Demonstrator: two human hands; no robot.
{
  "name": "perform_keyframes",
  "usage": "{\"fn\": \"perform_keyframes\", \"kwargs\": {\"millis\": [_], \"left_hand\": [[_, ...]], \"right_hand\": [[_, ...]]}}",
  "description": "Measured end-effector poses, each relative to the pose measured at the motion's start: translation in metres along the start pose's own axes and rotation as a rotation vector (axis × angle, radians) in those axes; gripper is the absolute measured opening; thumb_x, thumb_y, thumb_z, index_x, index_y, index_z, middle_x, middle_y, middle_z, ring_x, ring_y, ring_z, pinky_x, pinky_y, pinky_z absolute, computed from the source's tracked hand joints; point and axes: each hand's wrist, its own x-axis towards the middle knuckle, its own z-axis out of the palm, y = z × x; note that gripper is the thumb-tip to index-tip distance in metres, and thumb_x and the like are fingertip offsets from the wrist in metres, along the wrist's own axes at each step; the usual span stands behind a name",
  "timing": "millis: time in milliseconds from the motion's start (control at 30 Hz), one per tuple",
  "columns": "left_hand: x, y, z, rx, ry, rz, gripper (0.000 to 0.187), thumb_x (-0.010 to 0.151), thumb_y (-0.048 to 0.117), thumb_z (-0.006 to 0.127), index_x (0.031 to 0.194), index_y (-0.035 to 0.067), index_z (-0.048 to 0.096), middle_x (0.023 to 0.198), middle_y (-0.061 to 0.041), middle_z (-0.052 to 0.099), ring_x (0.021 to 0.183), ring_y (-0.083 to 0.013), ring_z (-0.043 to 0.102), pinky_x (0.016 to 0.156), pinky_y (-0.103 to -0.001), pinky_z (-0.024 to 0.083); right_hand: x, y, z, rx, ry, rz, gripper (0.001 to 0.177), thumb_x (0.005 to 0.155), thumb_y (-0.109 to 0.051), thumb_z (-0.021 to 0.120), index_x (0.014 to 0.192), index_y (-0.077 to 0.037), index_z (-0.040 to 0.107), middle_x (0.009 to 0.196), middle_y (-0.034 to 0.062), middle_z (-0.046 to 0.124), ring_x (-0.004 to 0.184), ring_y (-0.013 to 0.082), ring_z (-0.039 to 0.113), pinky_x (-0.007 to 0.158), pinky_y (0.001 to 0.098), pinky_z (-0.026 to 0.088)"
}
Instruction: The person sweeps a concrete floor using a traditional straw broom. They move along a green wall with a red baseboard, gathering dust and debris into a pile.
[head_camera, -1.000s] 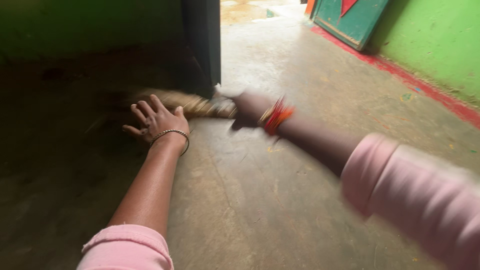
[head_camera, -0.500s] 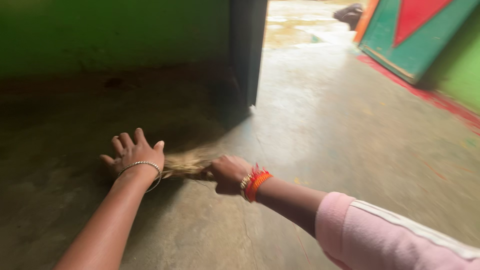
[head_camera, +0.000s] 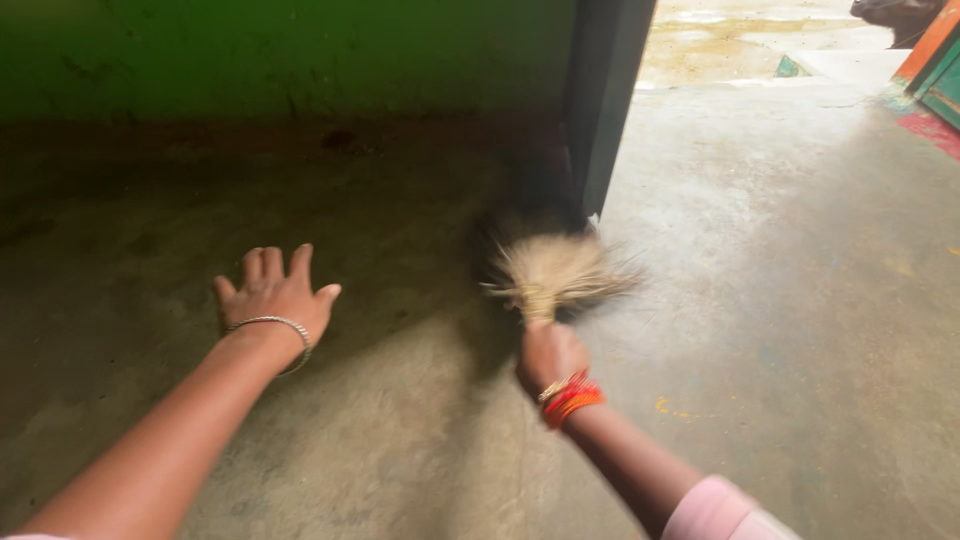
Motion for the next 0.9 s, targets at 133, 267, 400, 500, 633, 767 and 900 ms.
{"fn": "perform_keyframes", "kwargs": {"millis": [133, 267, 400, 500, 633, 767, 900], "left_hand": [[0.006, 0.016, -0.018, 0.025, -0.025, 0.066, 0.072, 0.097, 0.057, 0.049, 0.157, 0.023, 0.03, 0.16, -0.01, 0.032, 0.15, -0.0279, 0.022, 0.114, -0.064, 0.024], [0.026, 0.063, -0.048, -0.046, -0.1, 0.172, 0.068, 0.097, 0.057, 0.051, 0.155, 0.025, 0.038, 0.157, -0.006, 0.038, 0.148, -0.0265, 0.031, 0.117, -0.057, 0.03], [0.049, 0.075, -0.05, -0.007, -0.008, 0.215, 0.061, 0.099, 0.054, 0.054, 0.147, 0.017, 0.051, 0.156, -0.007, 0.044, 0.146, -0.0274, 0.036, 0.115, -0.052, 0.036], [0.068, 0.057, -0.036, 0.073, -0.006, 0.194, 0.062, 0.096, 0.053, 0.058, 0.147, 0.02, 0.048, 0.156, -0.008, 0.039, 0.145, -0.0273, 0.032, 0.113, -0.055, 0.033], [0.084, 0.018, -0.009, 0.246, -0.071, 0.205, 0.062, 0.097, 0.054, 0.057, 0.148, 0.021, 0.047, 0.157, -0.007, 0.039, 0.145, -0.0258, 0.033, 0.113, -0.054, 0.034], [0.099, -0.006, 0.01, 0.32, -0.117, 0.223, 0.061, 0.097, 0.054, 0.057, 0.148, 0.022, 0.047, 0.158, -0.007, 0.037, 0.146, -0.0258, 0.031, 0.113, -0.053, 0.033], [0.127, 0.001, 0.011, 0.24, -0.14, 0.253, 0.066, 0.096, 0.055, 0.058, 0.15, 0.019, 0.044, 0.156, -0.008, 0.037, 0.146, -0.0273, 0.03, 0.114, -0.055, 0.03]], "right_hand": [[-0.002, -0.018, -0.064, 0.216, -0.167, -0.334, 0.03, 0.081, -0.018, 0.071, 0.108, -0.005, 0.071, 0.098, 0.0206, 0.073, 0.097, 0.0381, 0.07, 0.088, 0.047, 0.057], [-0.001, -0.028, -0.157, 0.306, -0.056, -0.544, 0.054, 0.076, -0.006, 0.063, 0.124, -0.027, 0.073, 0.099, 0.0142, 0.076, 0.092, 0.0341, 0.072, 0.084, 0.0447, 0.058], [0.026, -0.046, -0.206, 0.18, -0.036, -0.478, 0.054, 0.077, -0.008, 0.065, 0.126, -0.031, 0.07, 0.096, 0.0114, 0.076, 0.087, 0.0317, 0.074, 0.079, 0.0438, 0.059], [0.052, -0.045, -0.185, 0.052, 0.004, -0.397, 0.036, 0.083, -0.008, 0.063, 0.115, -0.023, 0.072, 0.092, 0.0112, 0.076, 0.085, 0.0324, 0.073, 0.075, 0.0457, 0.059], [0.061, -0.033, -0.089, -0.01, 0.051, -0.215, 0.024, 0.086, -0.009, 0.063, 0.109, -0.011, 0.069, 0.086, 0.017, 0.073, 0.08, 0.034, 0.074, 0.071, 0.0467, 0.06], [0.015, -0.049, -0.022, 0.059, -0.046, -0.115, 0.052, 0.086, -0.002, 0.058, 0.132, -0.023, 0.064, 0.088, 0.0201, 0.074, 0.081, 0.037, 0.072, 0.07, 0.0496, 0.058], [0.0, -0.108, -0.031, 0.169, -0.203, -0.312, 0.062, 0.079, 0.002, 0.055, 0.135, -0.025, 0.063, 0.094, 0.015, 0.076, 0.077, 0.0308, 0.075, 0.07, 0.0437, 0.061]]}}
